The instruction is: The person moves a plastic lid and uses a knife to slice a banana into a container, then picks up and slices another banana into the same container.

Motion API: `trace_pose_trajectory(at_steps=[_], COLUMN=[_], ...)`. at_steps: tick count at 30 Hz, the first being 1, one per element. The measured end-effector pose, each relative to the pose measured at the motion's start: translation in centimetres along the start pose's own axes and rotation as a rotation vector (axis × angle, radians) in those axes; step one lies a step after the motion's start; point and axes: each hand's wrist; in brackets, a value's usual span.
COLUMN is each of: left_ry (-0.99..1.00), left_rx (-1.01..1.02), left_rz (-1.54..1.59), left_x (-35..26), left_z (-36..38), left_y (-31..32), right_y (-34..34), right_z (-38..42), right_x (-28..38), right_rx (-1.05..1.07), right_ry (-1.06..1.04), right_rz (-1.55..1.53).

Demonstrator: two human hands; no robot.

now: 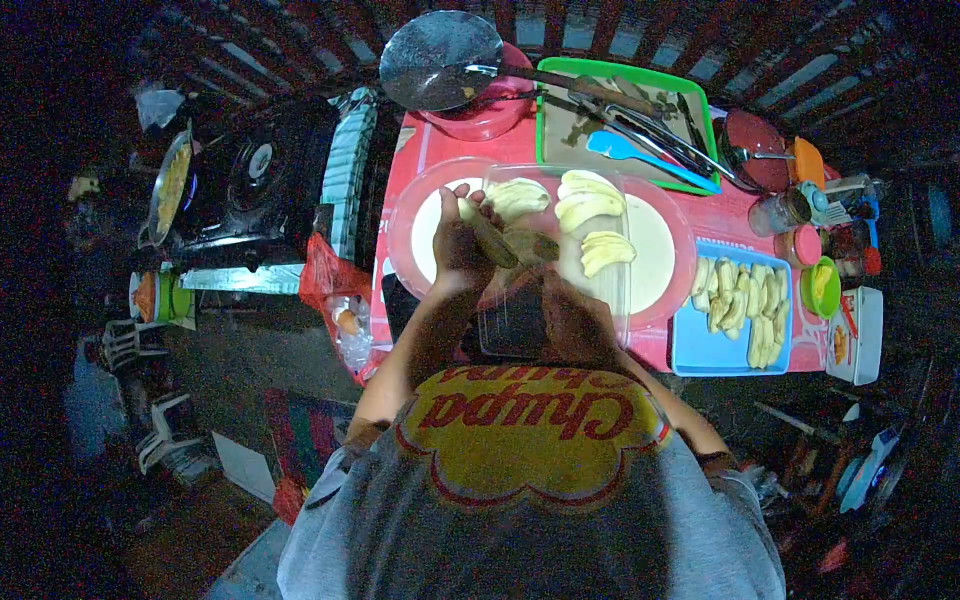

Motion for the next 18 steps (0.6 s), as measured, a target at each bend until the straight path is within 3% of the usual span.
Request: trace_pose_trajectory(at_steps=[3,6,12,18], left_ry=[0.005,0.008,-0.046,-0.061], left_rx=[-0.001,-0.024,-0.065,-0.038], left_rz=[0.007,0.023,0.065,0.111], left_x=[0.1,0.3,0.9,0.7], left_z=[0.1,-0.1,-0.1,-0.1], left_y=[-0.1,-0.2,-0.5,-0.6], right_y=[0.5,-0.5,0.1,1.5], right_z=[0.2,-0.4,-1.1,-0.1], right_x=[-0.8,1.7,1.9,-2.2], right_rx=[0.019,0.039,0.047,-0.011], right_ry=[0.013,0.116,0.122,0.003], right_rz=[-0.142,-0.082,0.128,-0.024])
Point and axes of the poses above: each hand's wrist, its own z-axis away from the middle knuckle, its own y-axis out of the palm, x = y × z, and after that the axes turned 6 degrees about -x, right-handed
